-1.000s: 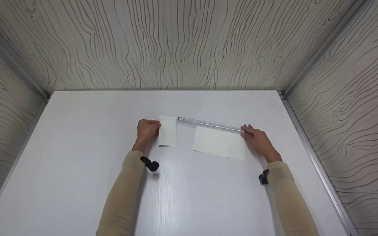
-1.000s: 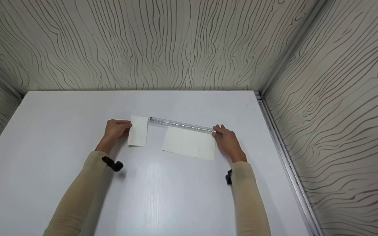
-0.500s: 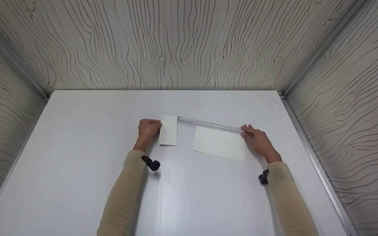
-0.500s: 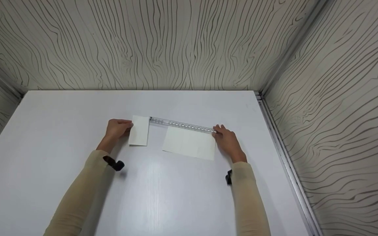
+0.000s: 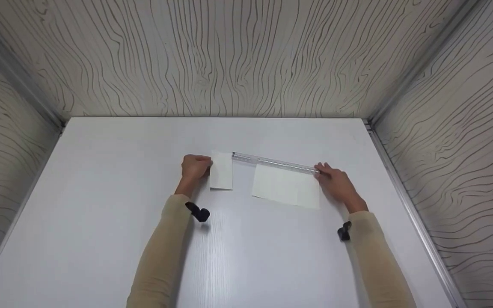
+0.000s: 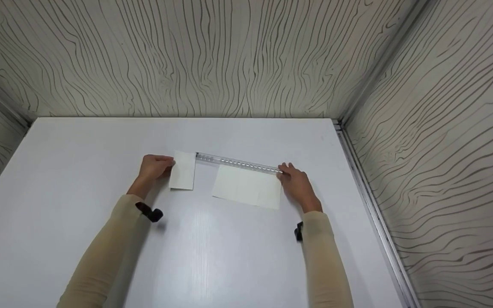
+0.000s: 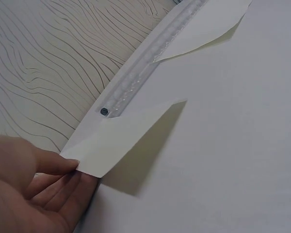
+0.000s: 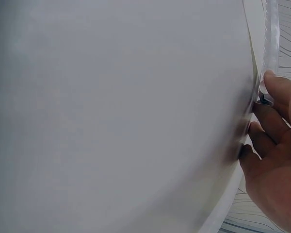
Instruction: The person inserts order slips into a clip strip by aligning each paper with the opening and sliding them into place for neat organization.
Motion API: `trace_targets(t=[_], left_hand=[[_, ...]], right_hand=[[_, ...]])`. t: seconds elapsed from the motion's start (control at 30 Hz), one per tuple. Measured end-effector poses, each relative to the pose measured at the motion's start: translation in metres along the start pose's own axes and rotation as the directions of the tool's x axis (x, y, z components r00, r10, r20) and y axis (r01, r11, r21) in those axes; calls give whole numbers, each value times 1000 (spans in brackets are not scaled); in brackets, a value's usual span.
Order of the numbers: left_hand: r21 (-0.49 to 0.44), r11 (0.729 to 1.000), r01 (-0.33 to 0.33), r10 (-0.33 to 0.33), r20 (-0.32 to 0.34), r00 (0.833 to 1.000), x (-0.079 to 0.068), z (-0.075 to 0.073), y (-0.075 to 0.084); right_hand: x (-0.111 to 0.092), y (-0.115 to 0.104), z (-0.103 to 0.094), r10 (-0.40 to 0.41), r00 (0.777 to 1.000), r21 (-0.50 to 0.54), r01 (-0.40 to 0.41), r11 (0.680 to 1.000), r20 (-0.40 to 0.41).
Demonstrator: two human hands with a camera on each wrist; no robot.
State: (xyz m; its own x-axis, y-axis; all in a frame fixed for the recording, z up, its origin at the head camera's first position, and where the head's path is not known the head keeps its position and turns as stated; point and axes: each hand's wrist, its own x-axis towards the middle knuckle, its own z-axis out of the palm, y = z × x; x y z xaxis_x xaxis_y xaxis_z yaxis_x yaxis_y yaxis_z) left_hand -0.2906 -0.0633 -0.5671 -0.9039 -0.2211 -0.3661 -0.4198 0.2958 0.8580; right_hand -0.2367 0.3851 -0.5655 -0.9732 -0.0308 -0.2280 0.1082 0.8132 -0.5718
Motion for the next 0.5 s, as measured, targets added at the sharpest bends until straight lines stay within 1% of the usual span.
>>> trace_targets(t=[0.17,0.4,0.5], left_hand=[[6,1000,9,-9,0,1000,0,-1,0],[-25,999,-20,20,10,1000,-3,0,-3],[-33,999,-18,18,6,1000,-4,0,-4]], right_hand=[[-1,1,-1,-11,1000,-4,11,1000,1],[-4,-2,1,-5,1000,20,5,1000,-11],[-4,-4,1,-2,1000,26,2,1000,-15]])
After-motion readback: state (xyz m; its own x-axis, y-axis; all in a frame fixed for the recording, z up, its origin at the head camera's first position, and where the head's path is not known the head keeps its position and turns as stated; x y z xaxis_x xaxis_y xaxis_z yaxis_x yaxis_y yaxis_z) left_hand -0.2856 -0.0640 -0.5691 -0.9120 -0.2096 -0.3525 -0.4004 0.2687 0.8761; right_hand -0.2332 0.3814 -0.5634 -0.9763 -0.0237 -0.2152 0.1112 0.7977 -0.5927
